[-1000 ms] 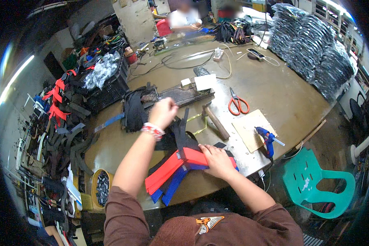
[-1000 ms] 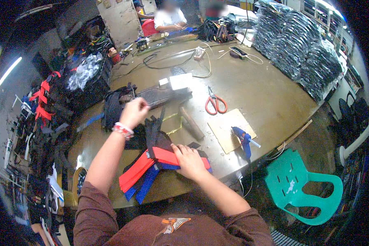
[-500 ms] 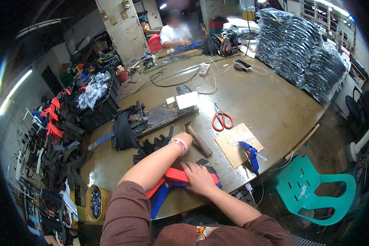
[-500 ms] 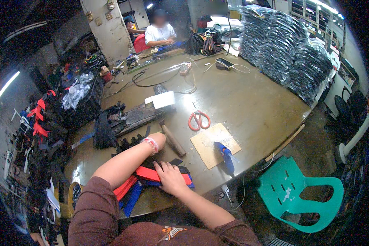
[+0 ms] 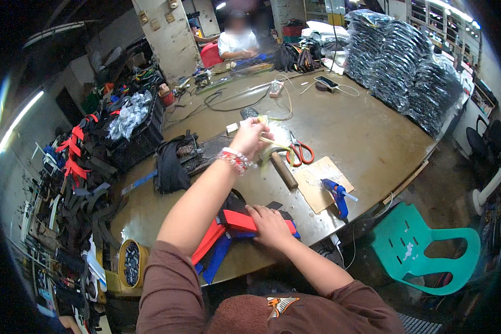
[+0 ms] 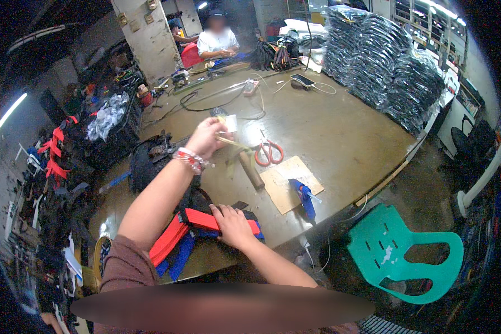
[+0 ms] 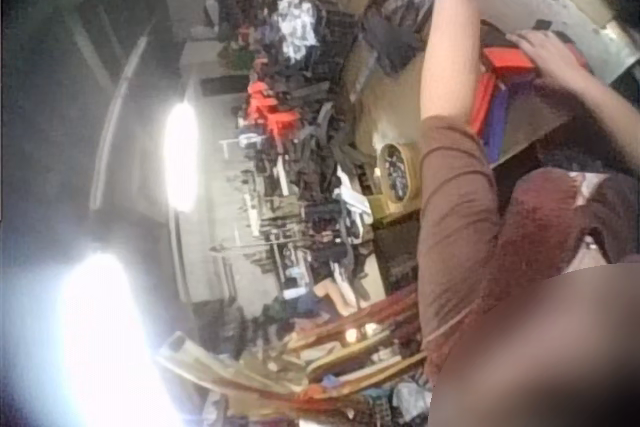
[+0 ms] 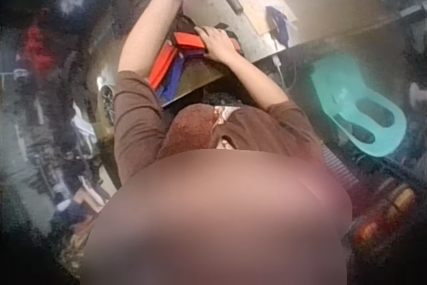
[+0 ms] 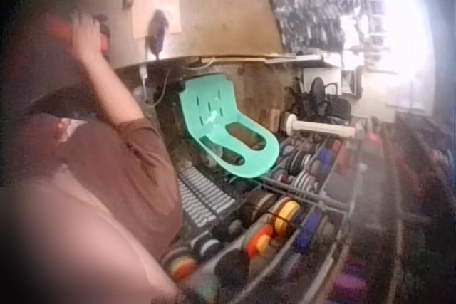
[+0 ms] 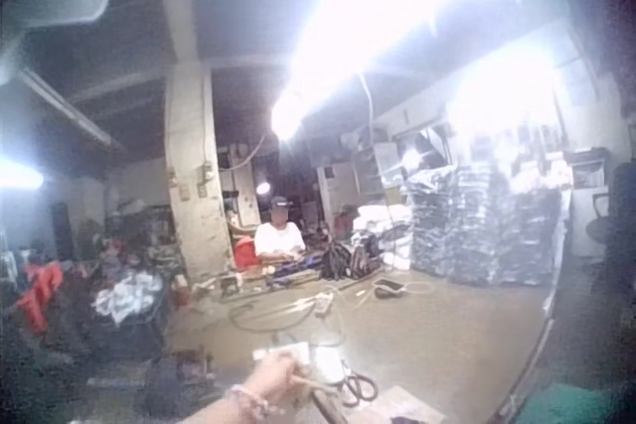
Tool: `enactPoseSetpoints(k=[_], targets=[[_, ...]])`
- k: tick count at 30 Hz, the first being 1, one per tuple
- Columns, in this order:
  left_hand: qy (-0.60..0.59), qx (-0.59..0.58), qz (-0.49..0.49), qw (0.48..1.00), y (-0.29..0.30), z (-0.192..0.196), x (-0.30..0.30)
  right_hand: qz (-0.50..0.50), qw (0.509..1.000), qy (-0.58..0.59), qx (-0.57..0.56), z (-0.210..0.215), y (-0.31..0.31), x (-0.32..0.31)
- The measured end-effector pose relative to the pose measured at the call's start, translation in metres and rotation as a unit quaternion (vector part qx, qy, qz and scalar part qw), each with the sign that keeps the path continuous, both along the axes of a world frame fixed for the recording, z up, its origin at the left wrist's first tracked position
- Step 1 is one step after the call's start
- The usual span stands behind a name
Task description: The person assembles red and black fabric straps by attaching small metal buckles using a hot glue gun. They repeatedly pick up straps, apply glue, attach buckles, and bundle the finished straps with a yellow string.
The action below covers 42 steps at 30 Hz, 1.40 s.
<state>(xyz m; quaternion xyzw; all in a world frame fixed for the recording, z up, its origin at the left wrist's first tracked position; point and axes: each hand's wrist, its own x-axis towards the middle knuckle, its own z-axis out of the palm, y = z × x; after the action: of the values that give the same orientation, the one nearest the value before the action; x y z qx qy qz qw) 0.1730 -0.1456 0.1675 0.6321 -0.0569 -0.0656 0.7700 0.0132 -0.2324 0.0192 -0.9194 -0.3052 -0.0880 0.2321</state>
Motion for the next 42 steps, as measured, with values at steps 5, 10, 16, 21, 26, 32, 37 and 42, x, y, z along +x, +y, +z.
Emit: enactPoseSetpoints(k=[5, 10, 16, 21, 26, 32, 37, 42], targets=[[-0.003, -0.203, -0.164, 0.965, 0.065, 0.051, -0.121, -0.01, 0.999, 0.016, -0.027, 0.001, 0.001, 0.001], [-0.083, -0.057, -0.041, 0.994, 0.135, 0.006, -0.273, -0.008, 0.999, 0.018, -0.034, 0.001, 0.003, 0.001], [0.053, 0.325, -0.223, 0.917, 0.101, -0.123, -0.358, -0.035, 0.991, 0.044, -0.119, 0.014, 0.003, 0.002], [0.1, 0.385, -0.296, 0.868, 0.075, -0.178, -0.382, -0.055, 0.983, 0.032, -0.171, 0.032, 0.004, -0.001], [-0.014, 0.39, -0.327, 0.861, 0.079, -0.181, -0.382, -0.084, 0.979, 0.007, -0.183, 0.03, 0.002, -0.009], [-0.027, 0.391, -0.31, 0.866, 0.075, -0.186, -0.381, -0.105, 0.989, -0.076, -0.067, 0.02, -0.008, -0.029], [-0.052, 0.332, -0.274, 0.901, 0.089, -0.165, -0.378, 0.079, 0.972, -0.073, 0.21, 0.039, -0.002, -0.09], [-0.103, 0.365, -0.074, 0.922, 0.139, -0.122, -0.373, 0.21, 0.885, 0.411, 0.063, 0.046, 0.017, -0.143]])
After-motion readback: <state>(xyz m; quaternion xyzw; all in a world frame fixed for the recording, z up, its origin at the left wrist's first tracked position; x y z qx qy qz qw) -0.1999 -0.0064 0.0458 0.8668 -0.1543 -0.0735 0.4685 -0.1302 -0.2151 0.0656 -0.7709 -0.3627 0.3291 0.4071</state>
